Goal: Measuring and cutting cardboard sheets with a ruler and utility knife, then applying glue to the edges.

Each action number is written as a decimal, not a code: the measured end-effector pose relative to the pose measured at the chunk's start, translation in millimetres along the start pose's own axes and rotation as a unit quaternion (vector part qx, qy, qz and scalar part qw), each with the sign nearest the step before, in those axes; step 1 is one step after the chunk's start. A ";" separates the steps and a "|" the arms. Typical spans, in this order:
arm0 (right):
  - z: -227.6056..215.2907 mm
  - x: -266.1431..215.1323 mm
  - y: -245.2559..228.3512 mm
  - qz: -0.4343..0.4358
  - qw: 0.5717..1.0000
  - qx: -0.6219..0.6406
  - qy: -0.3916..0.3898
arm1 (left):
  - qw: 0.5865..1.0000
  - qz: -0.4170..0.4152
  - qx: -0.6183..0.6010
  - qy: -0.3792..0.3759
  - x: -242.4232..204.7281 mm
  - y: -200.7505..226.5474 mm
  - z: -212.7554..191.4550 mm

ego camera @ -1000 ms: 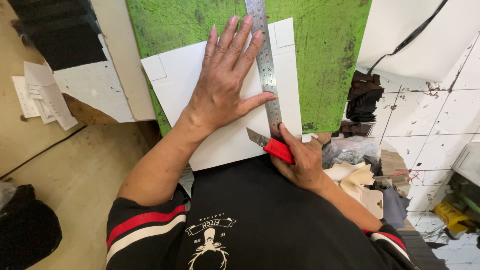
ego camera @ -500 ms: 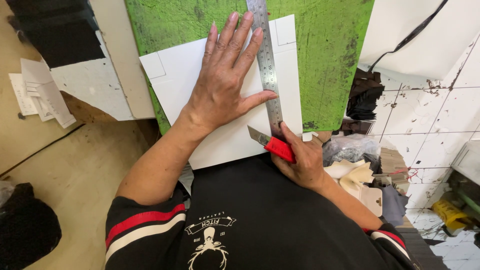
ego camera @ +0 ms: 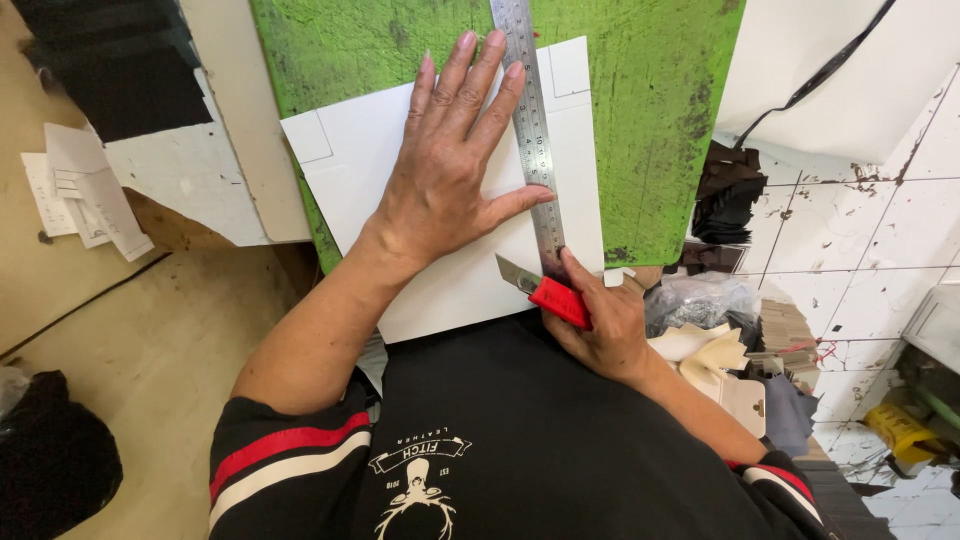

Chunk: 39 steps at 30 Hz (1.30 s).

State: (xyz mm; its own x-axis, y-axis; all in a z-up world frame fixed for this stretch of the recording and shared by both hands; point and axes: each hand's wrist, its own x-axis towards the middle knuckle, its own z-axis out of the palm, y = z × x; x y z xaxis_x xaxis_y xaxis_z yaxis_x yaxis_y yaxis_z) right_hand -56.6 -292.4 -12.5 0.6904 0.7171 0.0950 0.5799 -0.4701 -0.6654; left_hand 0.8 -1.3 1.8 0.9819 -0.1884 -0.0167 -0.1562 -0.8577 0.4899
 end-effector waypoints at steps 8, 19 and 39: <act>-25.4 5.8 -3.5 0.021 1.000 0.013 0.004 | 1.000 0.002 -0.016 0.017 1.0 1.2 -1.4; -83.1 69.6 -28.1 0.104 0.992 -0.036 0.060 | 1.000 -0.008 0.001 0.003 2.5 3.8 -1.9; -61.1 133.2 -27.0 0.062 0.996 -0.057 -0.016 | 0.999 -0.021 0.038 -0.014 9.7 15.3 -16.6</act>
State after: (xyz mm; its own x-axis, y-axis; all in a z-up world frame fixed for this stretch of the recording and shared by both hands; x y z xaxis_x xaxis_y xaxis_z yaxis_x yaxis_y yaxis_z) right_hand 46.1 -215.7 63.3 0.7473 0.6644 -0.0076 0.5366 -0.6102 -0.5828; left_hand 9.7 -8.3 23.6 0.9844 -0.1648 -0.0614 -0.1243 -0.8989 0.4202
